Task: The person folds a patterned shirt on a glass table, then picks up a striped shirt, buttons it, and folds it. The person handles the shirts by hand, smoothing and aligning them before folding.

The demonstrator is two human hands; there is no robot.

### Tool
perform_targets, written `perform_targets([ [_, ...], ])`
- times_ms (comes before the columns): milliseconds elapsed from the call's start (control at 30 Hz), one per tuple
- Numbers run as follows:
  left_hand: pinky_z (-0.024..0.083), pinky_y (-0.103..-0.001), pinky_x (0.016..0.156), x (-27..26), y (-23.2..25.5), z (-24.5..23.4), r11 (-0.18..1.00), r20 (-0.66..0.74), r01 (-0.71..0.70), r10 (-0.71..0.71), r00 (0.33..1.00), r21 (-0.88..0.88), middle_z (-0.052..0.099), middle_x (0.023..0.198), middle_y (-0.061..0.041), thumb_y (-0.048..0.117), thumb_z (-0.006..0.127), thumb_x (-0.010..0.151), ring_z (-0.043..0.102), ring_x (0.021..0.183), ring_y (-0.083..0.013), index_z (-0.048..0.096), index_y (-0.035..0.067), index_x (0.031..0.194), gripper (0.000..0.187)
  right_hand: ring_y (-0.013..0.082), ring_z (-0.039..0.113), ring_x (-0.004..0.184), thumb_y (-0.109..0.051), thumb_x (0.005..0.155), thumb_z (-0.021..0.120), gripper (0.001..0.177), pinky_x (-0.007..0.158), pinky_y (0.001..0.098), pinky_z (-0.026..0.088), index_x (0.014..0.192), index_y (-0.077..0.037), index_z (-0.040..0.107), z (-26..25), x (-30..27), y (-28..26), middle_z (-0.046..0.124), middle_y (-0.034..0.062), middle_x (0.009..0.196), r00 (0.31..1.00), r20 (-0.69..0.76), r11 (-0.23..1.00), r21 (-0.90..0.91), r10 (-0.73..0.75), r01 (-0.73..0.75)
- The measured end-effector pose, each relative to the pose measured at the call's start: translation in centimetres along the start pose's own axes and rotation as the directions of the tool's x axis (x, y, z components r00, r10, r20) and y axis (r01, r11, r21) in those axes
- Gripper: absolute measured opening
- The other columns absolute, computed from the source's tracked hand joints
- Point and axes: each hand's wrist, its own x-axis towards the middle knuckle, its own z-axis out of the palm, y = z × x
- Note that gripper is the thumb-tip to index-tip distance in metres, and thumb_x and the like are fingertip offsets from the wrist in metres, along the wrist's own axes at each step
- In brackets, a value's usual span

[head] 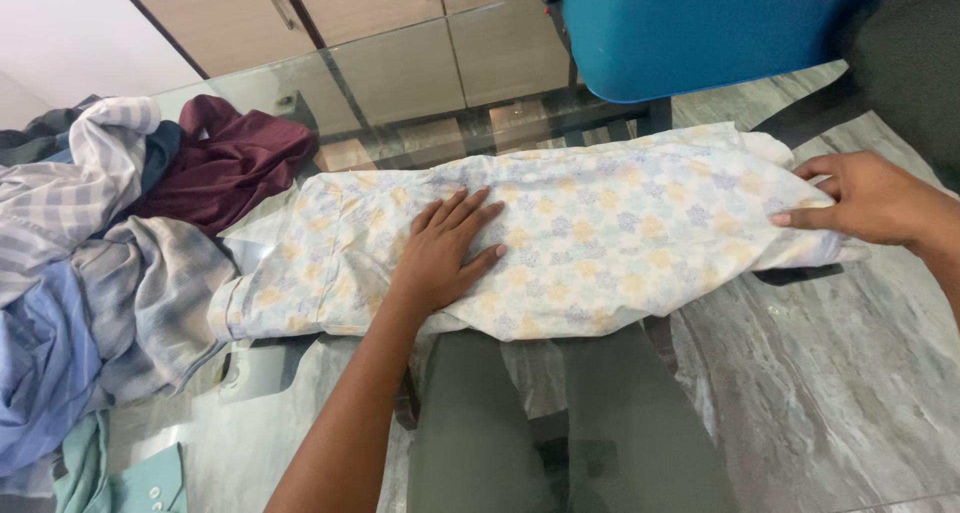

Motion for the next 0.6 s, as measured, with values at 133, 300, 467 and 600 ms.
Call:
perform_targets([
  [133, 0.021, -0.049, 0.123, 0.1, 0.0, 0.2, 1.000, -0.020, -0.008, 0.008, 1.000, 0.021, 0.045, 0.159, -0.008, 0.046, 0.057, 0.099, 0.034, 0.150, -0.0298, 0.055, 0.018, 0.146, 0.055, 0.0313, 0.070, 0.115, -0.038, 0.081, 0.085, 0.075, 0.096, 0.0494, 0.056, 0.147, -0.012, 0.059, -1.3, -3.9, -4.4, 0.073, 0.0155, 0.127, 0.970, -0.244, 0.896, -0.435, -0.020, -0.090],
  [300, 0.024, -0.051, 0.123, -0.4, 1.0, 0.7, 0.998, -0.067, 0.054, -0.051, 0.996, 0.038, 0.046, 0.158, -0.013, 0.042, 0.060, 0.097, 0.035, 0.151, -0.0333, 0.057, 0.015, 0.143, 0.053, 0.0353, 0.052, 0.133, -0.020, 0.095, 0.064, 0.058, 0.111, 0.0524, 0.042, 0.150, -0.008, 0.051, -1.4, -6.6, -15.7, 0.057, 0.0185, 0.143, 0.836, -0.368, 0.912, -0.206, -0.407, 0.354],
  [467, 0.021, -0.056, 0.122, -1.3, 2.1, 2.0, 0.987, -0.072, 0.104, -0.096, 0.993, 0.124, 0.041, 0.160, -0.013, 0.045, 0.061, 0.096, 0.030, 0.152, -0.0363, 0.055, 0.012, 0.143, 0.058, 0.0303, 0.021, 0.154, -0.040, 0.102, 0.048, 0.065, 0.122, 0.0517, 0.016, 0.157, -0.012, 0.030, 4.7, -6.5, -28.3, 0.027, 0.0135, 0.166, 0.733, -0.218, 0.726, 0.125, -0.644, 0.676],
  [600, 0.016, -0.057, 0.122, -2.1, 0.5, 2.0, 0.980, -0.107, 0.176, -0.166, 0.980, 0.091, 0.036, 0.164, -0.011, 0.047, 0.055, 0.097, 0.026, 0.153, -0.0351, 0.047, 0.018, 0.154, 0.065, 0.0297, 0.015, 0.155, -0.067, 0.097, 0.035, 0.078, 0.123, 0.0549, 0.009, 0.162, -0.023, 0.026, 9.3, -5.9, -33.2, 0.023, 0.0055, 0.167, 0.739, -0.238, 0.747, 0.076, -0.630, 0.661],
])
